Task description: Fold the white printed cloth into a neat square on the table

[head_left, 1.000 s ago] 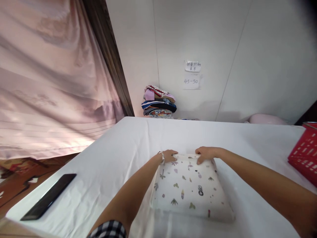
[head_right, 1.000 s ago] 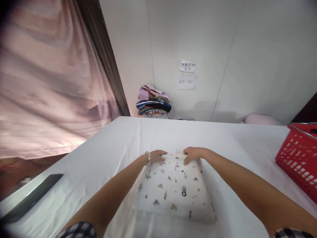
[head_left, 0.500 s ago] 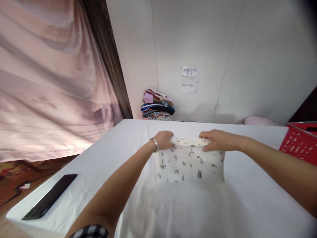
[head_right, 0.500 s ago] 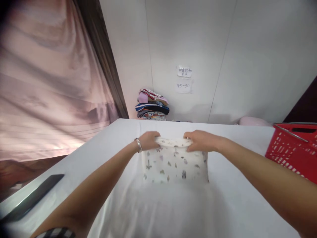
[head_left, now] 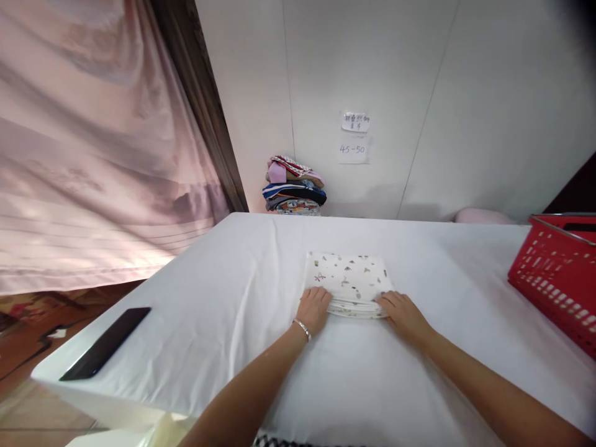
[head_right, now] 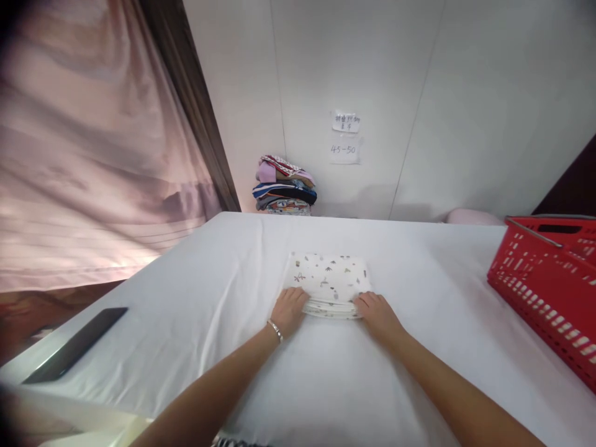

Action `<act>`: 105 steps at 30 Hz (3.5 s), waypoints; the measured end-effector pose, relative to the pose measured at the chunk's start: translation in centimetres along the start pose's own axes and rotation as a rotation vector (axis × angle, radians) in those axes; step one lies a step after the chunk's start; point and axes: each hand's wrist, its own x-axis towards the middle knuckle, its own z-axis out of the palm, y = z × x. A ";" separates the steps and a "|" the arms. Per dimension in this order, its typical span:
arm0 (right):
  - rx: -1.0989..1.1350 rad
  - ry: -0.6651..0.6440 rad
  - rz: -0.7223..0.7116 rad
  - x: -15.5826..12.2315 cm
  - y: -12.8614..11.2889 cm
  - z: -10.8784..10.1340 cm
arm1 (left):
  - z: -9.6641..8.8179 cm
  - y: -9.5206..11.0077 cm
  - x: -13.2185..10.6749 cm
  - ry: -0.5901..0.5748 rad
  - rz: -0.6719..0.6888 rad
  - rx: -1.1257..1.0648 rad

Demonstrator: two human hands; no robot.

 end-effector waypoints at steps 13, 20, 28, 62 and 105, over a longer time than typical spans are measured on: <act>0.048 0.108 0.057 -2.9 1.2 0.4 | -0.3 2.2 -1.6 0.031 0.007 -0.064; 0.120 0.109 0.122 -3.9 0.0 0.2 | -0.6 2.8 -2.7 0.090 -0.046 -0.160; 0.240 0.122 0.110 -0.9 -3.8 -2.0 | -0.8 4.1 -1.9 0.122 -0.067 -0.206; 0.418 0.214 0.171 -1.1 -4.0 0.8 | -1.8 1.0 -6.1 0.193 -0.795 -0.564; 0.456 0.193 0.185 -1.5 -3.3 1.5 | -2.2 1.0 -5.4 0.055 -0.949 -0.602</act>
